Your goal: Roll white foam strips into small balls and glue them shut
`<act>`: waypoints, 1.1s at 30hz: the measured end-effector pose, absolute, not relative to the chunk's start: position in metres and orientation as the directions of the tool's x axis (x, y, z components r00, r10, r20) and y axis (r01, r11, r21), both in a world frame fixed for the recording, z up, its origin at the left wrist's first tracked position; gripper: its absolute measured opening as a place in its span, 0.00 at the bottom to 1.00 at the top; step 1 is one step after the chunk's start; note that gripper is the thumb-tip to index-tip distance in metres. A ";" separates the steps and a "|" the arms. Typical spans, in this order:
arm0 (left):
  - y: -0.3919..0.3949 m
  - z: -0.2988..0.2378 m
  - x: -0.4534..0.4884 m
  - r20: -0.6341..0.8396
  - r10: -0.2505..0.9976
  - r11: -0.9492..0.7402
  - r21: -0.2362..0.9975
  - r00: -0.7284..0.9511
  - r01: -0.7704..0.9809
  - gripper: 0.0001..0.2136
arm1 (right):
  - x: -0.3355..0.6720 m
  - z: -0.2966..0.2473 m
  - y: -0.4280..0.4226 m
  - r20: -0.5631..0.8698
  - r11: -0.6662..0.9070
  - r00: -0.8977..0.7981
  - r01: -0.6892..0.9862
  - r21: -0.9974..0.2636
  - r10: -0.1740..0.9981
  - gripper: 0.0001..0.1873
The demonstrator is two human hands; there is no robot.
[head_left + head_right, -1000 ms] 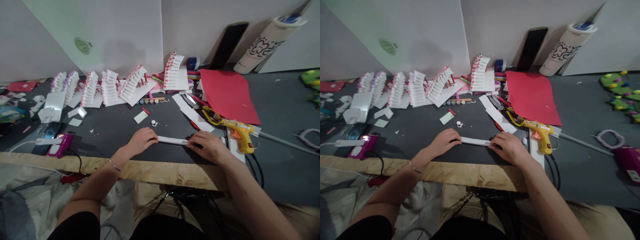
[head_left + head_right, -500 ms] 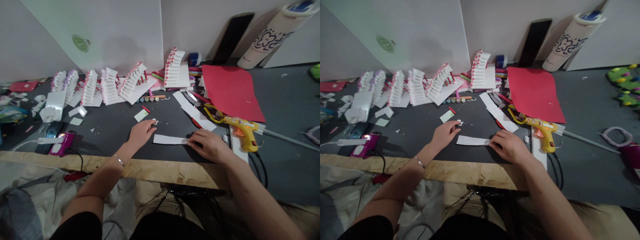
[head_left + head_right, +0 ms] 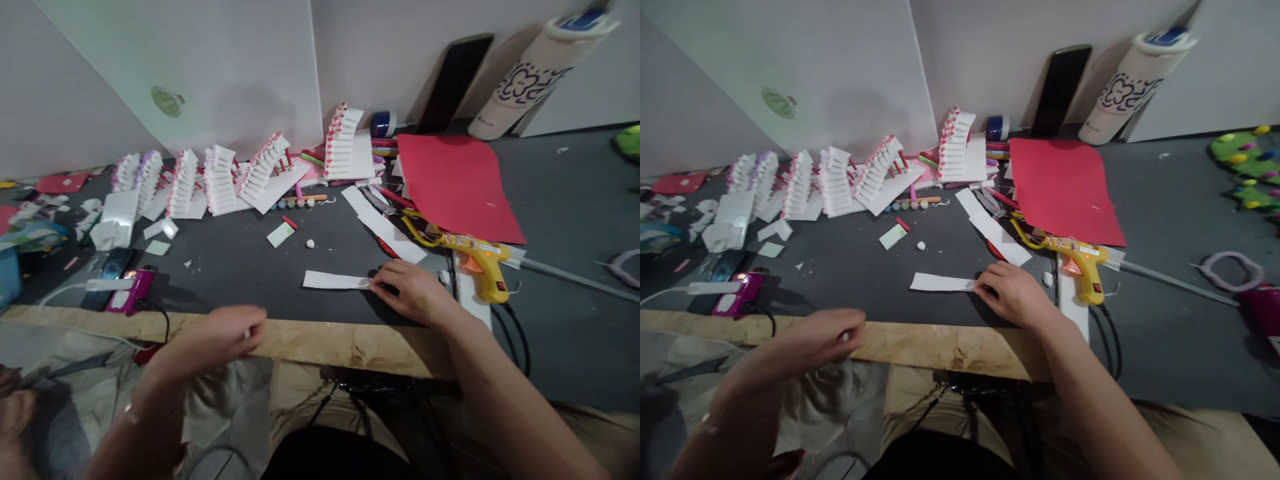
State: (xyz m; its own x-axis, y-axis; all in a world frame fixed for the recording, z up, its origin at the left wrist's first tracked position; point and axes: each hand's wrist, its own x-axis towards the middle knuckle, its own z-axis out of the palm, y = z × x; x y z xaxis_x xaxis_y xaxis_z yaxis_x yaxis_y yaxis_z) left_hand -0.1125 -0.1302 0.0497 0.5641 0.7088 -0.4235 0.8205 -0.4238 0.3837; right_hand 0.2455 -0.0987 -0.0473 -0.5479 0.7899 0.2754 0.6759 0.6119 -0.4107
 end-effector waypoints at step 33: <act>-0.072 -0.020 -0.040 -0.002 0.702 -0.651 0.404 0.712 0.642 0.13 | 0.247 -0.038 -0.099 0.211 0.585 -0.564 0.645 -0.492 0.799 0.12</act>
State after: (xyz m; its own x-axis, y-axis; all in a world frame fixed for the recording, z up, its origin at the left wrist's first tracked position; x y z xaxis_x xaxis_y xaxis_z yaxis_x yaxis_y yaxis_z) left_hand -0.0405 -0.0722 -0.0202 0.7125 0.7017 -0.0016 0.6422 -0.6512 0.4044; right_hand 0.2474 -0.0993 -0.0383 -0.5635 0.7988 0.2106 0.6449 0.5847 -0.4921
